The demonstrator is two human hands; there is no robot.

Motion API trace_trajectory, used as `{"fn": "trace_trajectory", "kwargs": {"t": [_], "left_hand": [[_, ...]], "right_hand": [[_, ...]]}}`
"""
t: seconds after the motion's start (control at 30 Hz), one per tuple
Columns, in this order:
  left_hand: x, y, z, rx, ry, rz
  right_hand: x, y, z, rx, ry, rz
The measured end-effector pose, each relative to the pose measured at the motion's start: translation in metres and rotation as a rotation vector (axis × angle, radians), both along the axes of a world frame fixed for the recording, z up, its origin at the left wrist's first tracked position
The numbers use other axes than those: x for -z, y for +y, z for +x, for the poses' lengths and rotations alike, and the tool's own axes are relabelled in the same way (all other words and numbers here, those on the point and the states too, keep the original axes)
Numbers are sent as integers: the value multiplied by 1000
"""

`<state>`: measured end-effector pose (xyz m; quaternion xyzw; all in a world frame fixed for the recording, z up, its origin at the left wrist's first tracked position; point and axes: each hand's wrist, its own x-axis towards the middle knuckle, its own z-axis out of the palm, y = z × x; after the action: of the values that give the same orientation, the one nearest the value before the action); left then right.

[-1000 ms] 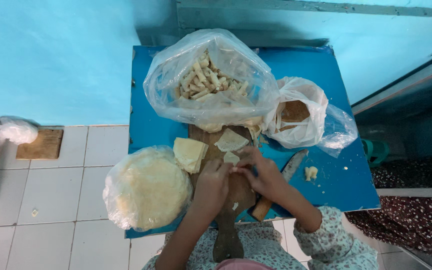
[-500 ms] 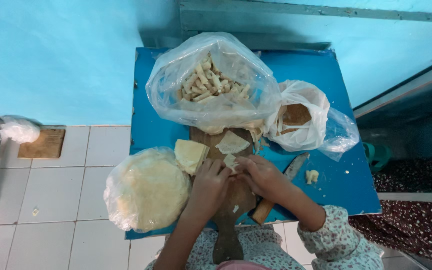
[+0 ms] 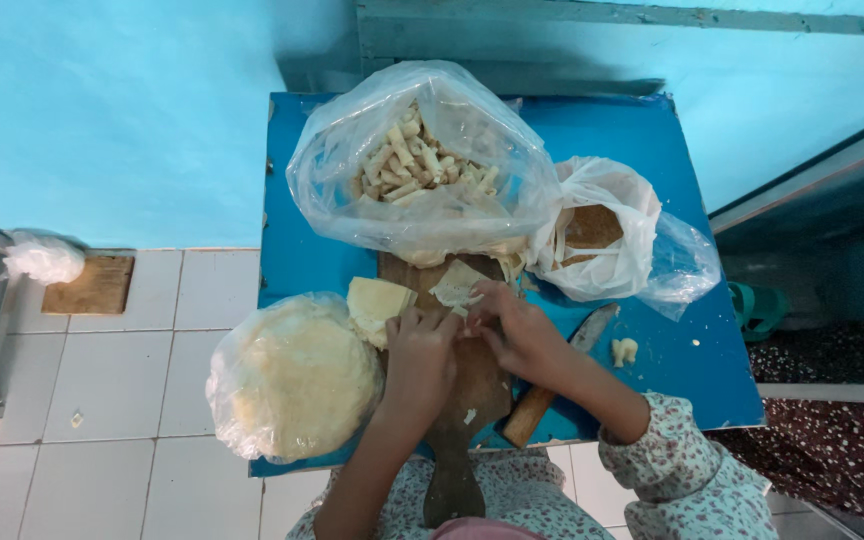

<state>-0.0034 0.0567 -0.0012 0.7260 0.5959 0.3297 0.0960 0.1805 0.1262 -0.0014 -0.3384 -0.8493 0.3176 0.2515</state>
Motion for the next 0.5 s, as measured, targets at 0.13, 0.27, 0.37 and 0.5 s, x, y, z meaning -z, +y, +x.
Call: {"fn": "trace_trajectory", "kwargs": {"t": [0.13,0.27,0.37,0.5], "left_hand": [[5,5,3,-89,65,36],[8,5,-1,-31,62,35],[6,5,-3,-4,98,71],[2,2,-4,33,104,100]], "right_hand": [[1,1,-2,-20,-46,336],[-4,3,2,-119,-56,380],[-5,3,3,-121,-31,378],[0,4,3,-134,-10,415]]}}
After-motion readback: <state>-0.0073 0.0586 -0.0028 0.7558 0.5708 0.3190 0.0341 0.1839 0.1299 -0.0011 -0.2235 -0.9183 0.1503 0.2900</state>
